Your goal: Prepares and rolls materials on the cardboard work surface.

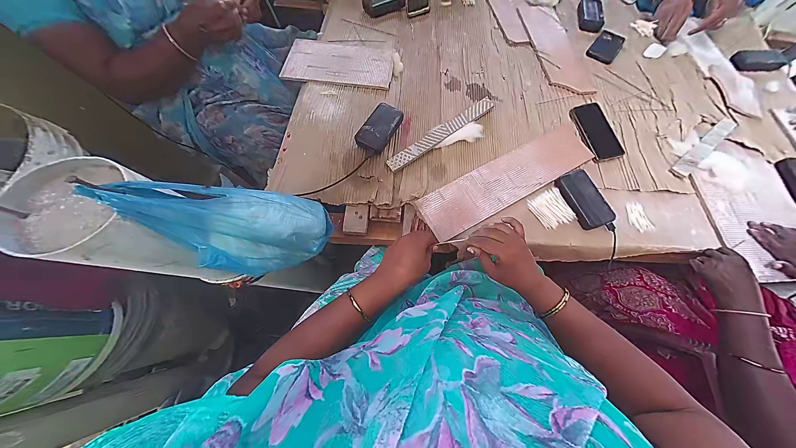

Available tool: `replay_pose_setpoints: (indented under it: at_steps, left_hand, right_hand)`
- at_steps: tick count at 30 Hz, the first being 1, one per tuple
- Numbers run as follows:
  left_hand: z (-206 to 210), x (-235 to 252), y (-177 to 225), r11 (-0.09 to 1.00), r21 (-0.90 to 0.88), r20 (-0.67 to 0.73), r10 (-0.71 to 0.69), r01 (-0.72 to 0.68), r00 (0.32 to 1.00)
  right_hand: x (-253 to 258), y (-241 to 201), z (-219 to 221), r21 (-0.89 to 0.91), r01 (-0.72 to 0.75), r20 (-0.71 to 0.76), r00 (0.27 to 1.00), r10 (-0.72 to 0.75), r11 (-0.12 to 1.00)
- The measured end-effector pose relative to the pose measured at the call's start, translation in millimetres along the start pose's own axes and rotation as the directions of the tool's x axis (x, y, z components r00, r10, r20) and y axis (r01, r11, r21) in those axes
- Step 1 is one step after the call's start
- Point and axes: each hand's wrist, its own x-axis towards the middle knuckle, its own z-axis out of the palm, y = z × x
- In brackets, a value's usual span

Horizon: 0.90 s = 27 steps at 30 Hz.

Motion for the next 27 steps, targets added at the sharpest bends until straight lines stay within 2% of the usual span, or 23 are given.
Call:
replay_pose_setpoints:
  at_steps: [3,12,16,18,22,24,27]
  left_hand:
    - [0.1,-6.1,7.3,1.0,0.006,-0.028,0.028,-0.028,0.999]
    - [1.6,-19.2,15.3,0.991,0.006,-0.131,0.132,-0.132,0.983]
    - [-5.9,-19.9,9.5,0.996,-0.012,-0.155,0.085,-0.088,0.984]
    - [-6.9,-18.4,3.2,0.997,-0.026,-0.187,0.069,-0.075,0.98]
    - [-3.9,-14.1,0.0,0.997,-0.036,-0.195,0.059,-0.068,0.979]
    - [-2.6,-12.5,1.4,0.998,-0.052,-0.152,0.036,-0.044,0.988]
    - [-0.1,-12.6,1.2,0.997,-0.064,-0.114,0.027,-0.035,0.993]
  right_hand:
    - [0.9,-1.3,0.5,-0.059,-0.057,-0.022,0.998,0.056,0.997]
    - [-14.5,-3.7,-10.8,-0.077,-0.074,-0.097,0.993,0.067,0.994]
    - [-33.1,16.2,-28.6,-0.101,-0.214,-0.16,0.967,0.196,0.972]
    - [-39.2,30.9,-38.6,-0.103,-0.376,-0.19,0.916,0.353,0.921]
    - [-34.0,67.6,-54.7,-0.164,-0.675,-0.291,0.729,0.619,0.719]
    - [-29.6,83.6,-57.7,-0.223,-0.753,-0.299,0.657,0.692,0.619]
    - [-26.2,91.2,-57.0,-0.277,-0.78,-0.258,0.623,0.739,0.561]
